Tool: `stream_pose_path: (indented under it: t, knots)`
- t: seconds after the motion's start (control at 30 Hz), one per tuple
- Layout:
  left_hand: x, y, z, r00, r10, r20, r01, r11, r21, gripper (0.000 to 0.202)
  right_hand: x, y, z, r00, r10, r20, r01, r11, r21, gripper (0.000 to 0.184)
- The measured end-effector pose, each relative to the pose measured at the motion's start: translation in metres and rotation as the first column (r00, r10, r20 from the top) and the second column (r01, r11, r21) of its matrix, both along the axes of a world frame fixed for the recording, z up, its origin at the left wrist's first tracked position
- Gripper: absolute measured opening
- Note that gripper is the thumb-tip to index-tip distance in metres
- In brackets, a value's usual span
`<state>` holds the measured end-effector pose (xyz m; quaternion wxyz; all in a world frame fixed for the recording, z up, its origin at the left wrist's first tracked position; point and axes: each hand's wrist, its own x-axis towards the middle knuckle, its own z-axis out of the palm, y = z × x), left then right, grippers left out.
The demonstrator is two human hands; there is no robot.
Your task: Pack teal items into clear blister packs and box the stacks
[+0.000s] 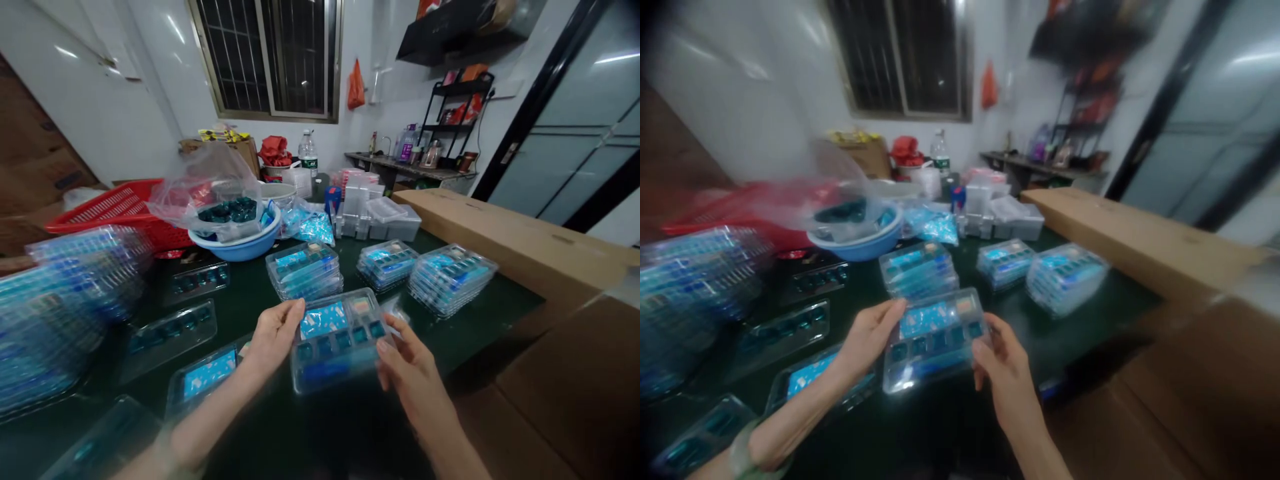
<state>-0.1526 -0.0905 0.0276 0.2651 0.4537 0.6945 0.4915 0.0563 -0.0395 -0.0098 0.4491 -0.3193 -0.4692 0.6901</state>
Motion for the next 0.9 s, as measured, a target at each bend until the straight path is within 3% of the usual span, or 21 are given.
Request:
stream_pose_path:
  t: [0.1, 0.17, 0.27, 0.37, 0.5, 0.67, 0.77, 0.9]
  knots:
    - [-0.001, -0.007, 0.005, 0.982, -0.021, -0.186, 0.011, 0.998, -0.055, 0.045, 0.005, -0.005, -0.009, 1.0, 0.019, 0.008, -0.018, 1.0, -0.024, 0.044]
    - [-0.003, -0.012, 0.012, 0.98, -0.055, -0.189, 0.035, 0.994, -0.106, 0.047, 0.007, -0.008, -0.012, 0.999, 0.048, 0.013, -0.048, 0.999, -0.017, 0.044]
    - [-0.011, -0.016, 0.022, 0.993, -0.083, 0.084, 0.095, 0.985, -0.147, 0.044, 0.01, -0.009, -0.01, 0.995, 0.094, 0.012, -0.094, 0.995, -0.011, 0.045]
    - [-0.023, -0.019, 0.023, 0.915, -0.008, 0.403, 0.038, 0.997, -0.066, 0.035, 0.014, -0.004, -0.008, 0.996, 0.094, 0.004, -0.093, 0.994, -0.048, 0.046]
    - [-0.039, -0.027, 0.012, 0.866, 0.007, 0.499, -0.005, 1.0, -0.006, 0.027, 0.011, 0.018, -0.011, 0.999, -0.034, -0.013, 0.033, 0.998, -0.051, 0.044]
    - [-0.056, -0.048, 0.001, 0.865, 0.088, 0.494, -0.106, 0.994, 0.009, 0.021, -0.011, 0.047, -0.025, 0.994, -0.107, 0.033, 0.106, 0.994, 0.024, 0.039]
    - [-0.071, -0.067, 0.001, 0.853, 0.156, 0.498, -0.188, 0.982, 0.013, 0.019, -0.02, 0.053, -0.035, 0.973, -0.138, 0.184, 0.124, 0.989, 0.083, 0.042]
    - [-0.091, -0.094, 0.004, 0.823, 0.263, 0.503, -0.281, 0.959, -0.041, 0.022, -0.019, 0.058, -0.047, 0.84, -0.304, 0.45, 0.141, 0.922, 0.36, 0.041]
